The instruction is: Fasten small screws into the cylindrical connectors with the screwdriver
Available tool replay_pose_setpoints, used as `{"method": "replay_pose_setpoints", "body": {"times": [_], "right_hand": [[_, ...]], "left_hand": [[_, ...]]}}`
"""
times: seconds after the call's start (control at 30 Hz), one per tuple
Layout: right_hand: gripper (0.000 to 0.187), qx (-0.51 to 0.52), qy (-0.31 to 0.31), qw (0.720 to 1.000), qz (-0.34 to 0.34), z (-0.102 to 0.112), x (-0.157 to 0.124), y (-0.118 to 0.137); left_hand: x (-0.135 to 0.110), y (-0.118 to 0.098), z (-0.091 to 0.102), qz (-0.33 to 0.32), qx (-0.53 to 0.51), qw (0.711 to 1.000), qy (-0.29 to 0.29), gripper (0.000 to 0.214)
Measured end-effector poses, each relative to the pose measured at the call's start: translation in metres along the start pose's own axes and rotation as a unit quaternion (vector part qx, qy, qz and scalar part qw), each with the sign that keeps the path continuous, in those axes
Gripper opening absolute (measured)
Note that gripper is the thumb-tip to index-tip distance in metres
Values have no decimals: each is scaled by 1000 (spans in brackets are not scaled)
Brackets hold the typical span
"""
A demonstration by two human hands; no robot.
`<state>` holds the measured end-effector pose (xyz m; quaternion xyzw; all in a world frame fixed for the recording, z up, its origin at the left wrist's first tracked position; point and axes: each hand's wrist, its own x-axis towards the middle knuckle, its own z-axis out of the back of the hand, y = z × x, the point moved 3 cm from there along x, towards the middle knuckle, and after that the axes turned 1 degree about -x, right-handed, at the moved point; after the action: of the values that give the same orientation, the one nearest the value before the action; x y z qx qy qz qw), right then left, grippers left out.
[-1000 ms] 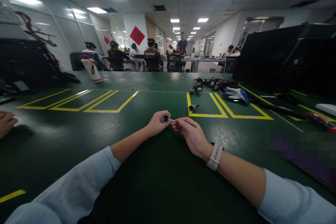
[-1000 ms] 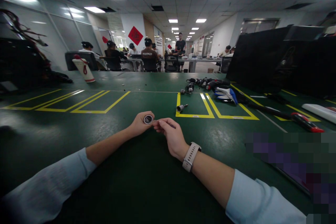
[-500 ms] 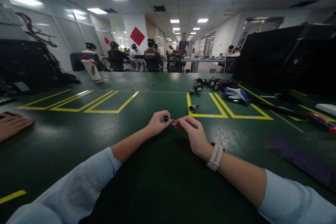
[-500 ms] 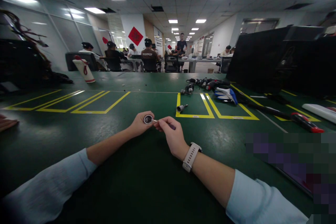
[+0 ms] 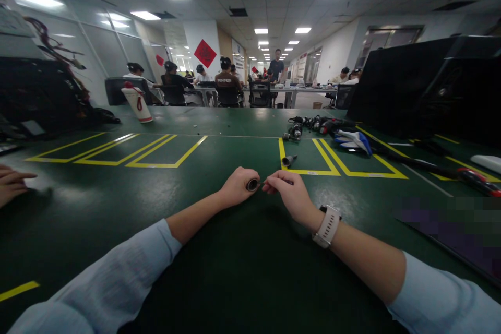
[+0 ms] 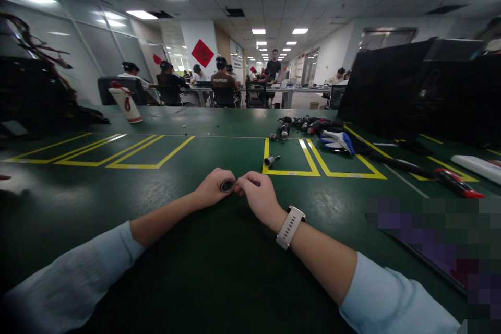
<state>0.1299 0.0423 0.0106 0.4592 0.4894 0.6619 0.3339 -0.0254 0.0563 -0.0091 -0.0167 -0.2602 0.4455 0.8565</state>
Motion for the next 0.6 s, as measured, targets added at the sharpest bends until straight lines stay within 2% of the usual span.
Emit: {"method": "replay_pose_setpoints", "body": {"times": [0.1,0.23,0.47,0.6], "right_hand": [[14,130,-13,989,-66,0,2,-9],[13,203,-34,972,-115,-1,-1,-17],[12,201,-47,973,-99,-3,-5,-16],[12,183,-43,977,-99,-2,-3,-15]], "left_hand": [[-1,2,0,5,-1,1000,-12,3],[0,6,-1,2,8,1000,-25,5],[0,5,-1,-2,13,999,-41,7],[0,3,-1,-17,10,999,-27,8]]}}
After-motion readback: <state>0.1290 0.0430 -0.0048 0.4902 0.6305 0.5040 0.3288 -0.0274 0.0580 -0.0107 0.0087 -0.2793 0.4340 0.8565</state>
